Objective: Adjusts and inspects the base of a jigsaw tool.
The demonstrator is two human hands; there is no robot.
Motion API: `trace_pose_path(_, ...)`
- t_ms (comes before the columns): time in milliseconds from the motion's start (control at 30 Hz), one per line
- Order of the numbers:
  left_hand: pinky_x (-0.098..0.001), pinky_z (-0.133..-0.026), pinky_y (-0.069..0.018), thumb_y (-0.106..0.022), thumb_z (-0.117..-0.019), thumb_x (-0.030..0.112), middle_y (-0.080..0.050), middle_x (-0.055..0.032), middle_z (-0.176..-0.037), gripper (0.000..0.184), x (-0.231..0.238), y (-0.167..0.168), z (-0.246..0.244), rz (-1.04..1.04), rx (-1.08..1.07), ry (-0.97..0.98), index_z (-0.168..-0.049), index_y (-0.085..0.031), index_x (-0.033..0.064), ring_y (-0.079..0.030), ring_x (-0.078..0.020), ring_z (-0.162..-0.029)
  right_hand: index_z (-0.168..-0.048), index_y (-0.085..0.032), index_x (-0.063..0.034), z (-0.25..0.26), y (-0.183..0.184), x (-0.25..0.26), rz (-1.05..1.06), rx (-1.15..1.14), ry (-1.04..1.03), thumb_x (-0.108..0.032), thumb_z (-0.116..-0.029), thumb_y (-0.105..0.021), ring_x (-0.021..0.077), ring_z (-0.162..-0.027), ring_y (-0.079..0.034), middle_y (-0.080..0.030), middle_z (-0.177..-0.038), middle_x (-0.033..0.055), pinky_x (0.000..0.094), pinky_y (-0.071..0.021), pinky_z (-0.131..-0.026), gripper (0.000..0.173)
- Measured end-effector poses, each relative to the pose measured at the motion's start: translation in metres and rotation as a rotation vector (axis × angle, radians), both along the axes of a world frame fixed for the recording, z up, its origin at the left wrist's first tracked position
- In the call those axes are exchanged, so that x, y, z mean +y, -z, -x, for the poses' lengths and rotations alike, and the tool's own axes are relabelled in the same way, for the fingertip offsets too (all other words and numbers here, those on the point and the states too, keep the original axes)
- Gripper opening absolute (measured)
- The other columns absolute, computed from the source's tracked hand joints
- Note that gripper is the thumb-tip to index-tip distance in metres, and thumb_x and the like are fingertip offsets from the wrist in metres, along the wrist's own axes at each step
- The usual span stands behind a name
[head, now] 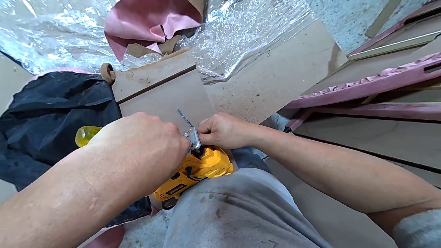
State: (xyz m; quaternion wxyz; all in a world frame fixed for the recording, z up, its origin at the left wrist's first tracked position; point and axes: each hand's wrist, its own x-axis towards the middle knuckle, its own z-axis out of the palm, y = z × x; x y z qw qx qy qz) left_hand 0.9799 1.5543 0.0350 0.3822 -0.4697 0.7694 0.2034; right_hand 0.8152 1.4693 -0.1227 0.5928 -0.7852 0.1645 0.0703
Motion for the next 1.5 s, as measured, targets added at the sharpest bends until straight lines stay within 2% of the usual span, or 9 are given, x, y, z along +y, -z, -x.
trace_pose_path(200,-0.0368,-0.050,-0.0470,-0.063,-0.0944,0.023,-0.062,0.0016,-0.079,0.016,0.011,0.002,-0.002,0.057,0.029,0.000,-0.106,-0.073,0.0255,-0.059,-0.0171,-0.059,-0.077,-0.066,-0.0123,-0.003,0.001,0.006,-0.281,0.105,0.077,-0.027,-0.1018,-0.063,0.0092,-0.071,-0.059,-0.062,-0.082,0.0000,0.0296,-0.0486,-0.061,0.029)
trace_pose_path(333,-0.0370,-0.050,-0.0473,-0.066,-0.0908,0.019,-0.063,0.0011,-0.078,0.015,0.023,0.004,-0.005,0.125,0.080,0.000,-0.104,-0.073,0.0228,-0.060,-0.0177,-0.060,-0.083,-0.070,-0.0134,-0.005,-0.005,0.018,-0.302,0.174,0.155,-0.028,-0.1028,-0.060,0.0106,-0.070,-0.063,-0.066,-0.076,0.0001,0.0343,-0.0509,-0.063,0.026)
trace_pose_path(467,-0.0367,-0.051,-0.0486,-0.063,-0.0932,0.020,-0.063,0.0022,-0.078,0.016,0.030,0.005,-0.012,0.167,0.112,-0.014,-0.105,-0.074,0.0233,-0.060,-0.0169,-0.060,-0.079,-0.065,-0.0136,0.007,-0.004,0.031,-0.344,0.127,0.299,-0.029,-0.1030,-0.059,0.0125,-0.069,-0.060,-0.062,-0.074,0.0008,0.0357,-0.0481,-0.062,0.030)
trace_pose_path(600,-0.0375,-0.051,-0.0482,-0.064,-0.0912,0.017,-0.064,0.0015,-0.079,0.023,0.027,0.005,-0.013,0.136,0.093,-0.010,-0.110,-0.075,0.0248,-0.060,-0.0177,-0.059,-0.103,-0.075,-0.0156,0.016,-0.001,0.058,-0.231,-0.052,0.495,-0.027,-0.1018,-0.065,0.0051,-0.089,-0.069,-0.074,-0.098,-0.0049,0.0293,-0.0596,-0.080,0.015)
trace_pose_path(733,-0.0374,-0.050,-0.0483,-0.064,-0.0909,0.017,-0.065,0.0015,-0.079,0.021,0.030,0.005,-0.015,0.169,0.121,0.008,-0.107,-0.075,0.0236,-0.061,-0.0180,-0.060,-0.106,-0.078,-0.0093,0.029,0.011,0.064,-0.069,-0.339,0.442,-0.020,-0.1030,-0.063,0.0073,-0.113,-0.067,-0.074,-0.119,0.0015,0.0276,-0.0569,-0.099,0.019)
trace_pose_path(900,-0.0368,-0.048,-0.0470,-0.063,-0.0921,0.018,-0.062,0.0019,-0.077,0.019,0.034,0.005,-0.015,0.195,0.130,-0.014,-0.106,-0.074,0.0238,-0.060,-0.0176,-0.059,-0.102,-0.077,-0.0034,0.029,0.017,0.066,0.004,-0.505,0.458,-0.006,-0.0966,-0.067,0.0106,-0.106,-0.071,-0.075,-0.114,0.0066,0.0283,-0.0612,-0.092,0.012)
trace_pose_path(1067,-0.0368,-0.048,-0.0470,-0.062,-0.0924,0.014,-0.064,0.0010,-0.079,0.029,0.040,0.003,-0.016,0.244,0.136,-0.042,-0.116,-0.075,0.0254,-0.061,-0.0184,-0.059,-0.104,-0.077,-0.0056,0.026,0.016,0.065,0.083,-0.507,0.428,-0.008,-0.0947,-0.069,0.0081,-0.102,-0.071,-0.075,-0.111,0.0043,0.0267,-0.0618,-0.089,0.013)
trace_pose_path(1300,-0.0404,-0.045,-0.0462,-0.057,-0.0932,0.012,-0.065,0.0002,-0.077,0.035,0.048,-0.006,-0.021,0.298,0.133,-0.106,-0.119,-0.077,0.0270,-0.061,-0.0206,-0.056,-0.104,-0.076,-0.0024,0.025,0.019,0.068,0.125,-0.556,0.424,-0.006,-0.0954,-0.066,0.0094,-0.099,-0.071,-0.075,-0.108,0.0068,0.0271,-0.0618,-0.086,0.014)
trace_pose_path(1500,-0.0425,-0.046,-0.0476,-0.061,-0.0944,0.017,-0.067,0.0008,-0.080,0.026,0.032,-0.008,-0.012,0.201,0.017,-0.176,-0.110,-0.077,0.0309,-0.061,-0.0209,-0.058,-0.107,-0.076,-0.0043,0.025,0.019,0.070,0.153,-0.527,0.440,-0.007,-0.0967,-0.065,0.0067,-0.095,-0.071,-0.075,-0.107,0.0044,0.0248,-0.0615,-0.083,0.015)
